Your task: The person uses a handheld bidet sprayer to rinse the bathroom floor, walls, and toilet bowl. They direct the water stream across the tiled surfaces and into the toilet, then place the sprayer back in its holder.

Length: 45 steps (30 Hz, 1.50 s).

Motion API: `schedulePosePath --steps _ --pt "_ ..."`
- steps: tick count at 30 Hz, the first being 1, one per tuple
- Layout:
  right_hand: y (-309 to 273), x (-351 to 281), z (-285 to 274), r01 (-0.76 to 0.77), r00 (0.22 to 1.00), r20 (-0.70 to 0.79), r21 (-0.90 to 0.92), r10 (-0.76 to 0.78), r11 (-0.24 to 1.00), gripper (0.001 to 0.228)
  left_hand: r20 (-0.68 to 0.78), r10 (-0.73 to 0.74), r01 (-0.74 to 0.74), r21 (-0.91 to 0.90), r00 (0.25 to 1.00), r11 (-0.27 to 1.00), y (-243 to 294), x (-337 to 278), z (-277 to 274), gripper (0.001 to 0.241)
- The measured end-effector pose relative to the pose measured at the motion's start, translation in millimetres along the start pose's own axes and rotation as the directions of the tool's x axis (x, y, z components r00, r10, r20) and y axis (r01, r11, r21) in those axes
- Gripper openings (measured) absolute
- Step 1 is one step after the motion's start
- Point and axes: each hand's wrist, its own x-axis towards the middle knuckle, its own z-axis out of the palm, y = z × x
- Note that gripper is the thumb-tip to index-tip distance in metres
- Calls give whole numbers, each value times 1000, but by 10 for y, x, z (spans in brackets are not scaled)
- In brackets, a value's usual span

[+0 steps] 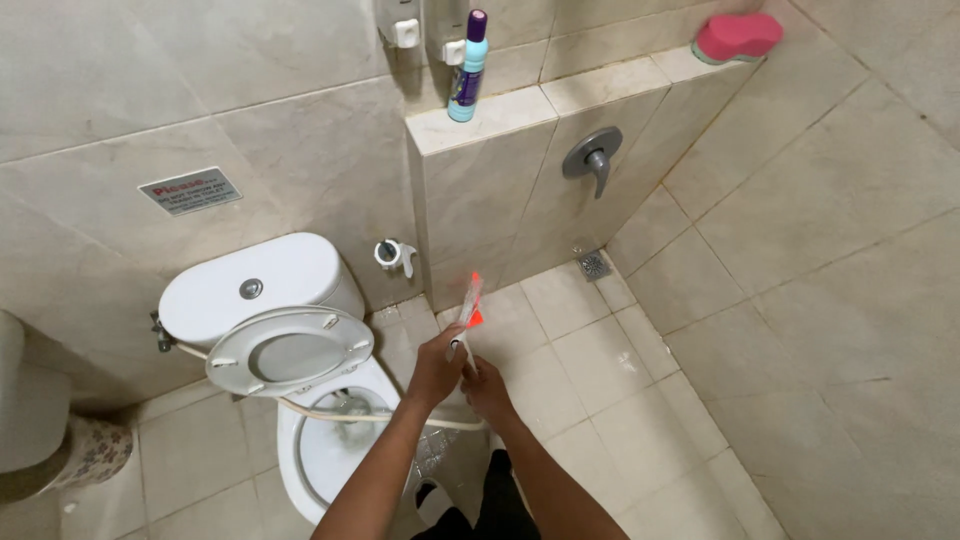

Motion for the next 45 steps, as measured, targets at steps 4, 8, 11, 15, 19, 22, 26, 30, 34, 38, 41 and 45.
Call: schedulePosePath --steps 4,8,11,15,19,22,26,30,34,38,41,45 --pt "38 69 -114 -6 1000 -23 -16 5 1000 16 37 -88 88 12 995 996 57 60 65 37" --pt "-97 12 -136 85 996 13 -94 -84 992 11 -16 32 -32 24 999 999 -141 83 201 37" --pt "-416 -62 -87 -40 999 -25 -131 37 991 18 11 -55 54 34 998 998 118 173 148 41" --pt "-442 6 -144 -92 996 3 -68 93 993 28 45 -195 194 21 980 981 286 267 180 44" --pt "-19 320 -319 17 1000 -25 -30 -18 999 27 39 -100 99 27 994 995 93 373 321 40" --pt "112 507 -420 114 993 -19 -24 -115 993 23 20 -49 48 41 999 998 56 481 411 40" --pt "123 625 -463 280 957 -70 -34 -282 959 23 49 -103 103 0 994 995 70 631 503 41" --pt "46 747 -499 221 969 -114 -15 -221 975 26 34 17 -18 40 999 999 -83 772 617 38" --pt "34 875 -546 304 951 -69 61 -300 951 25 114 -350 357 -50 930 933 645 953 476 39" --pt "-167 925 -557 139 989 -73 117 -131 983 27 116 -354 359 -29 928 933 479 1075 557 39" --pt "-127 1065 -608 104 993 -72 109 -97 989 31 15 -65 63 64 998 996 -48 1143 730 39" --pt "-468 1039 -579 13 999 -47 93 -9 996 33 2 2 -2 65 1000 998 -18 1277 726 43"
